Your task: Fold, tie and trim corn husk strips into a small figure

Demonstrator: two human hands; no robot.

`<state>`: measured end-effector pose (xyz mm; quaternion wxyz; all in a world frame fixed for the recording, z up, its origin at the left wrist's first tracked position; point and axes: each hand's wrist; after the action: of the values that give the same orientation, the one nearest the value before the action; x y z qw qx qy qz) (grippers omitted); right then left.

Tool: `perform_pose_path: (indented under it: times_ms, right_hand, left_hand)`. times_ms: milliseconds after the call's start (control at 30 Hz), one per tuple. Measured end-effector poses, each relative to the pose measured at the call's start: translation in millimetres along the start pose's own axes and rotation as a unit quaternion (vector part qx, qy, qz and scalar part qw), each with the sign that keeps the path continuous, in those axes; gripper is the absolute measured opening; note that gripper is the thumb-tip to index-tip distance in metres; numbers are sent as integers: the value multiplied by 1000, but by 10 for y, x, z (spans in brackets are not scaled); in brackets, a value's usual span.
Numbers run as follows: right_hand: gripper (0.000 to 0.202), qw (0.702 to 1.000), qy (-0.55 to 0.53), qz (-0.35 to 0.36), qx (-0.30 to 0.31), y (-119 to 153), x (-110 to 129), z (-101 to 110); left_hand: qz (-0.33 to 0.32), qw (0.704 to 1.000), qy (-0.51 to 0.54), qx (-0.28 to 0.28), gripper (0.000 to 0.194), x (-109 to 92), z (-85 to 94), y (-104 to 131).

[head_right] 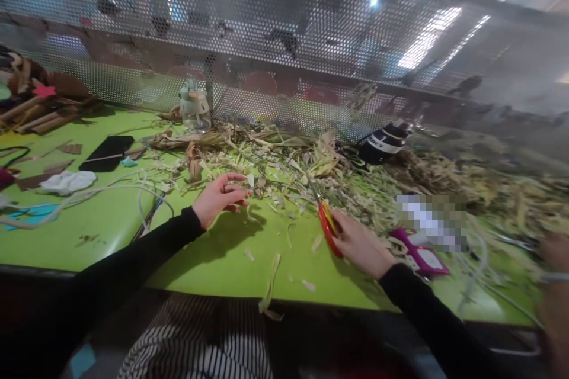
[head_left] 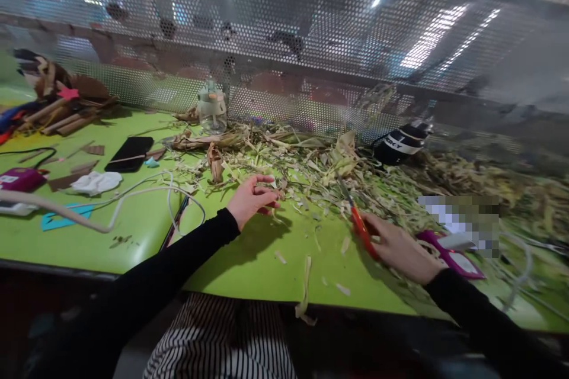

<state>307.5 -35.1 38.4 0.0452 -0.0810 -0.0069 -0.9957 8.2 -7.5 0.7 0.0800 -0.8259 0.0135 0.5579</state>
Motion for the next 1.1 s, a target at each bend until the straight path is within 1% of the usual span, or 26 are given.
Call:
perform_pose_path:
  times_ms: [67,167,233,333,433,500,667,867,933,1100]
  right_hand:
    - [42,998,-55,0,20,65,155,-42]
    - [63,995,-79,-17,58,121,386,-111]
    - [71,994,-75,-27,72,130,505,-157]
    - [78,996,-62,-18,60,121,624,-209]
    - [77,998,-46,11,38,98,708,-224]
    - [74,999,-37,13,32,76,754,-216]
    - [73,998,-25,5,56,24,816,-197]
    - [50,998,-32,18,60,20,802,-202]
    - [48,998,-32,22,56,22,785,-204]
    - [51,997,-42,42,50,14,682,-258]
  left_hand:
    - [-10,1000,-6,-16,37,-2,12,0]
    - [-23,999,-8,-42,41,-5,9,2]
    - [-27,998,-3,-52,41,1,1,2]
    - [-20,998,22,-63,38,14,-11,0]
    - [-11,996,51,-66,36,18,-19,4]
    - [-7,996,64,-70,35,11,-27,11]
    - [-19,995,74,-61,35,-16,-58,33]
    - [-28,996,61,-51,36,-24,-88,52]
    - [-32,997,56,-45,36,-21,-94,57]
    - [-34,997,52,-38,36,-19,-100,68]
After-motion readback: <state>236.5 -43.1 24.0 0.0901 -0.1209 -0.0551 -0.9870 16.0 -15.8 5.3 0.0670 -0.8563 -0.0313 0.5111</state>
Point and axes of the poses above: each hand's wrist, its own y-axis away from the middle knuckle, its own z-axis out of the back of the hand, x = y × z, and after that the axes turned 13 degrees about -z, right-handed
